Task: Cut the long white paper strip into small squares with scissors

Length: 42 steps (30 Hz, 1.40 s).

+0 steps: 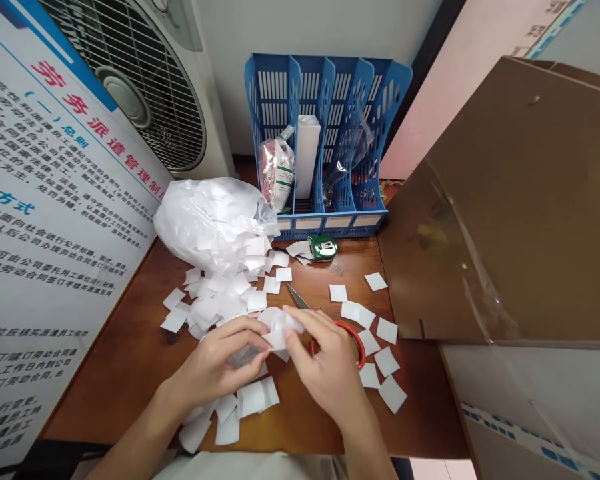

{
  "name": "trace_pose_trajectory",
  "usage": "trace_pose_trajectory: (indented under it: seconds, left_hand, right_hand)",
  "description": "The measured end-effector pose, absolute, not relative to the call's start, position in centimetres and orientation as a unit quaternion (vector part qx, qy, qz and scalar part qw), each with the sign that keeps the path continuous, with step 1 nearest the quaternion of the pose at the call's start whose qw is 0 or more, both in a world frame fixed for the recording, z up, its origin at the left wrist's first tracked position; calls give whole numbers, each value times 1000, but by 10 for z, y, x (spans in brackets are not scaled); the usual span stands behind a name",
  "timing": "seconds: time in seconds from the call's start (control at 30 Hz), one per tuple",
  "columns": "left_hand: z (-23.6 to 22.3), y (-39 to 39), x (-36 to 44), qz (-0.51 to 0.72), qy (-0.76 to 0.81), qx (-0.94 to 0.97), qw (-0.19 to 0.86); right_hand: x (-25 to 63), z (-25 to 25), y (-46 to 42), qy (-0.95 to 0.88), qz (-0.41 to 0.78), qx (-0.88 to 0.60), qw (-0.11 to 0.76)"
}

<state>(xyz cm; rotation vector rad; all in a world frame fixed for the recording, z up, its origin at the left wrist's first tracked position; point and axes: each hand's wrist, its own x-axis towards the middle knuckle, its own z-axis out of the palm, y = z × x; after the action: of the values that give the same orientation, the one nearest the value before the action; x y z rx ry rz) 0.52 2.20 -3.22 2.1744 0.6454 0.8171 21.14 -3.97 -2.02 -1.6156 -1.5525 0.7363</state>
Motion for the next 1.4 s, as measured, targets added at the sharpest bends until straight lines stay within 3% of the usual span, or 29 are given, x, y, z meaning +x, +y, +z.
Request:
trace_pose_trajectory:
  seconds: [0.4,0.6,0.73,0.83,0.93,1.03,1.17,1.4]
  left_hand:
    - [-18,46,15,315,269,884,215]
    - [-15,73,25,287,302,876,244]
    - [-12,79,26,306,308,853,290]
    - [-13,76,24,338,319,816,343]
    - [-12,68,24,328,302,751,486]
    - [-9,59,27,221,214,685,660]
    - [-13,50,37,180,183,589,766]
    - [-39,56,42,296,217,407,837]
  right_hand:
    - [248,-2,19,-580,37,-684,440]
    - [259,-22,44,-496,-2,-696,519]
    - [254,-39,39,-469,-10,-695,545]
    - [249,-44,36,-508,-85,-694,503]
    - [244,-45,36,-564,-212,-680,418]
    - [239,-44,34,-566,-271,-666,404]
    - [230,-41,27,-557,-252,-651,450]
    - [212,-44,21,-646,-167,-557,494]
